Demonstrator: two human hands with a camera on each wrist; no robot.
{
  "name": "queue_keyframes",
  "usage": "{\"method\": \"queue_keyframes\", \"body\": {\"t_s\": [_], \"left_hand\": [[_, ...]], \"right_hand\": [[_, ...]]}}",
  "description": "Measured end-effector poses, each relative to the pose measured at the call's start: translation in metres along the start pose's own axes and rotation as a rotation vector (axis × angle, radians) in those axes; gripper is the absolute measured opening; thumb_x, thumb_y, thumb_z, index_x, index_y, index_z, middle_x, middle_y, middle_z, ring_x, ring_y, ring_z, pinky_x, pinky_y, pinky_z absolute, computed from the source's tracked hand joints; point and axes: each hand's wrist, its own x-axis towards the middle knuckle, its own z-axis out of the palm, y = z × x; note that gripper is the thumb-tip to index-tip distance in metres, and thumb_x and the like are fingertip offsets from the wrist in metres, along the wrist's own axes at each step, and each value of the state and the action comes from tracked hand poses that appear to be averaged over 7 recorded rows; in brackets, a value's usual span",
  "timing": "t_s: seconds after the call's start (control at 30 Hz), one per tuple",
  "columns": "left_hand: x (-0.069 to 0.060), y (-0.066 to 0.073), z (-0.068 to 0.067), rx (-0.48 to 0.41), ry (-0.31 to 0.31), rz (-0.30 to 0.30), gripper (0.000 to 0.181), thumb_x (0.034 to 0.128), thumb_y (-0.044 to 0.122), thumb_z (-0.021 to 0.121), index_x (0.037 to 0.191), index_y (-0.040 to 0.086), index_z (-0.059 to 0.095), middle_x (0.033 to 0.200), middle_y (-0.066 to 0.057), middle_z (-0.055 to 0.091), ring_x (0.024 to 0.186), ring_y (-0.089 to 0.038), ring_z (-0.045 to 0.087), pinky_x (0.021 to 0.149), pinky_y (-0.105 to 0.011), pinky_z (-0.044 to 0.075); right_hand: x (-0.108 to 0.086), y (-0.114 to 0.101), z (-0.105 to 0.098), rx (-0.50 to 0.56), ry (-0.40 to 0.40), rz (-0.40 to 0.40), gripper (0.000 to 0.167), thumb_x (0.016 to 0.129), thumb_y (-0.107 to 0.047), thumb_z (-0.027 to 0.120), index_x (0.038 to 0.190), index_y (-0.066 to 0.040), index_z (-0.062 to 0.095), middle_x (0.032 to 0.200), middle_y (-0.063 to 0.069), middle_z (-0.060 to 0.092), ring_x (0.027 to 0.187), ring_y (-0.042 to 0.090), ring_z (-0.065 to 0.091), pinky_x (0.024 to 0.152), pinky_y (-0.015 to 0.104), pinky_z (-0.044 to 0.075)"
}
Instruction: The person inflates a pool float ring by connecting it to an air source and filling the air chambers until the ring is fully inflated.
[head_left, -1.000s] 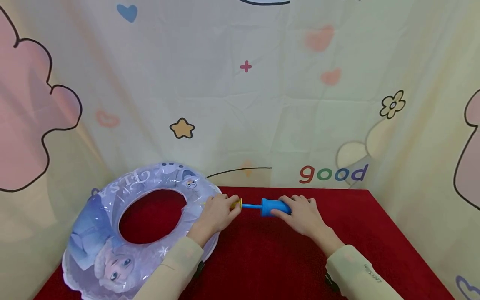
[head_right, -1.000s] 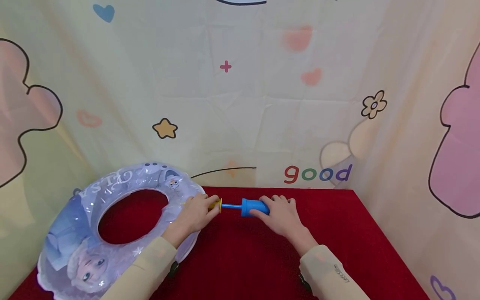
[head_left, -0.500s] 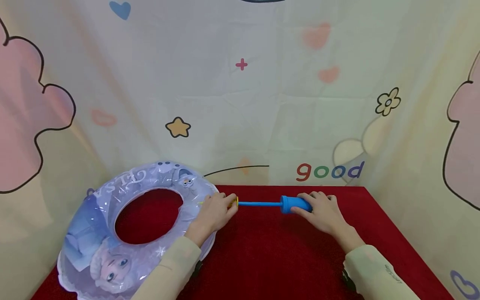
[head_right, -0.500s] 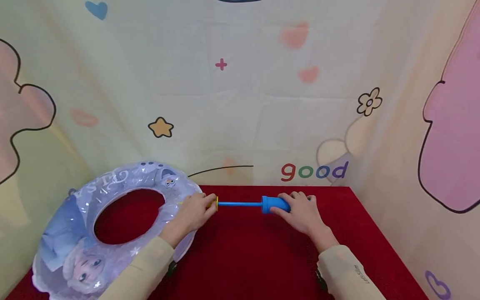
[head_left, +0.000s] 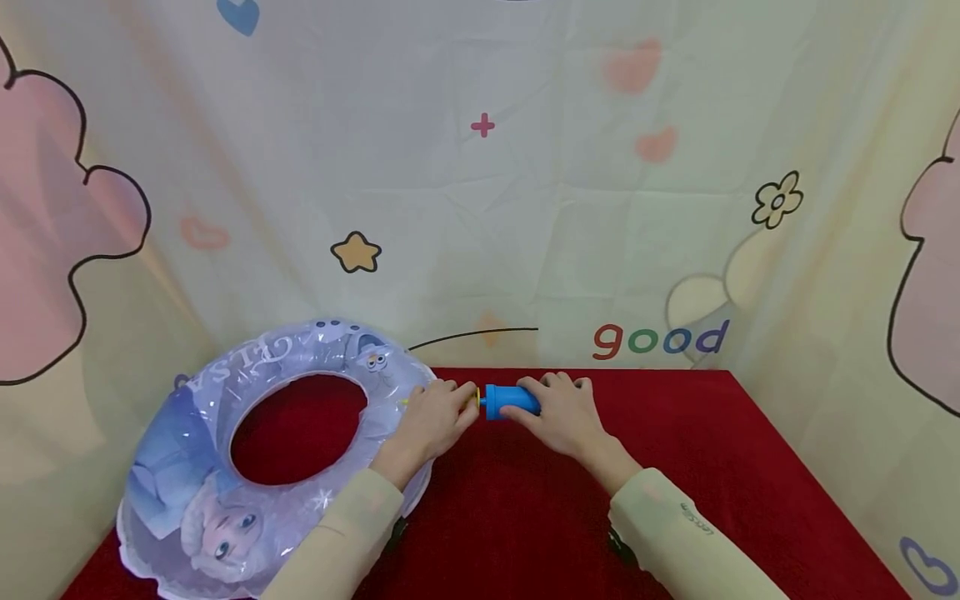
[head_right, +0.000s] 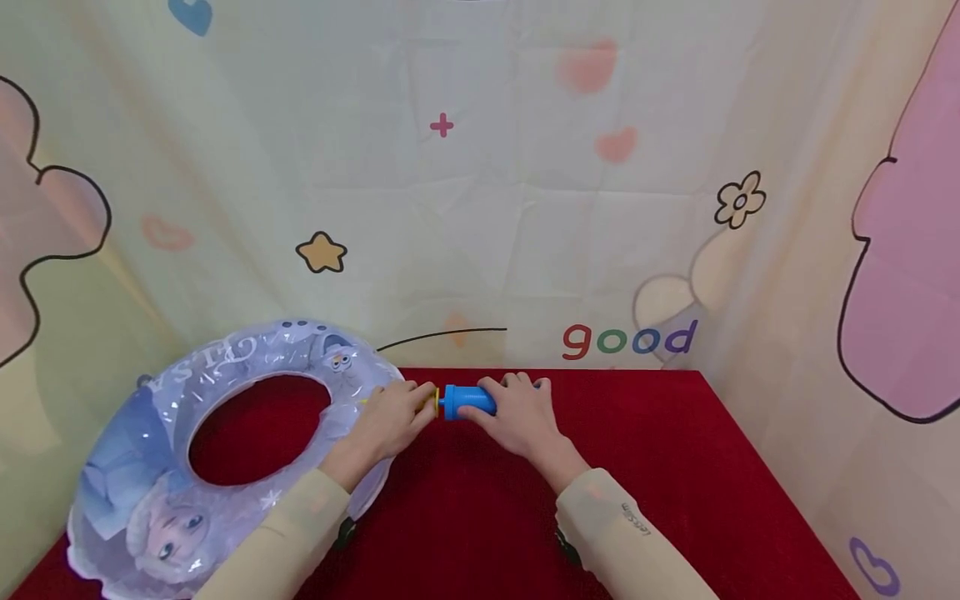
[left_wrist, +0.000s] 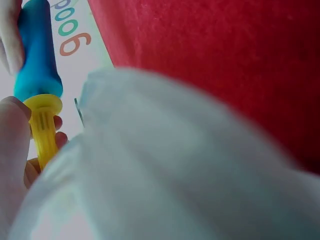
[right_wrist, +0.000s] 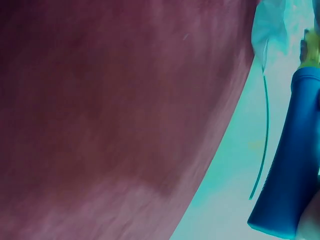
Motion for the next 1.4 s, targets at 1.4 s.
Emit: {"method": "queue_keyframes", "body": {"t_s": [1.4], "left_hand": [[0.007, 0.002, -0.003, -0.007, -0.053, -0.039, 0.018, 0.1025, 0.028, 0.048, 0.107, 0.019, 0.063, 0.079, 0.001, 0.056, 0.082, -0.022, 0.06, 0.071, -0.042, 0.044]], "right_hand": [[-0.001, 0.009, -0.009, 0.0, -0.011, 0.005, 0.064, 0.093, -0.066, 0.061, 0.136, -0.018, 0.065, 0.113, 0.011, 0.064, 0.105, 0.028, 0.056, 0.087, 0.054, 0.039]]}}
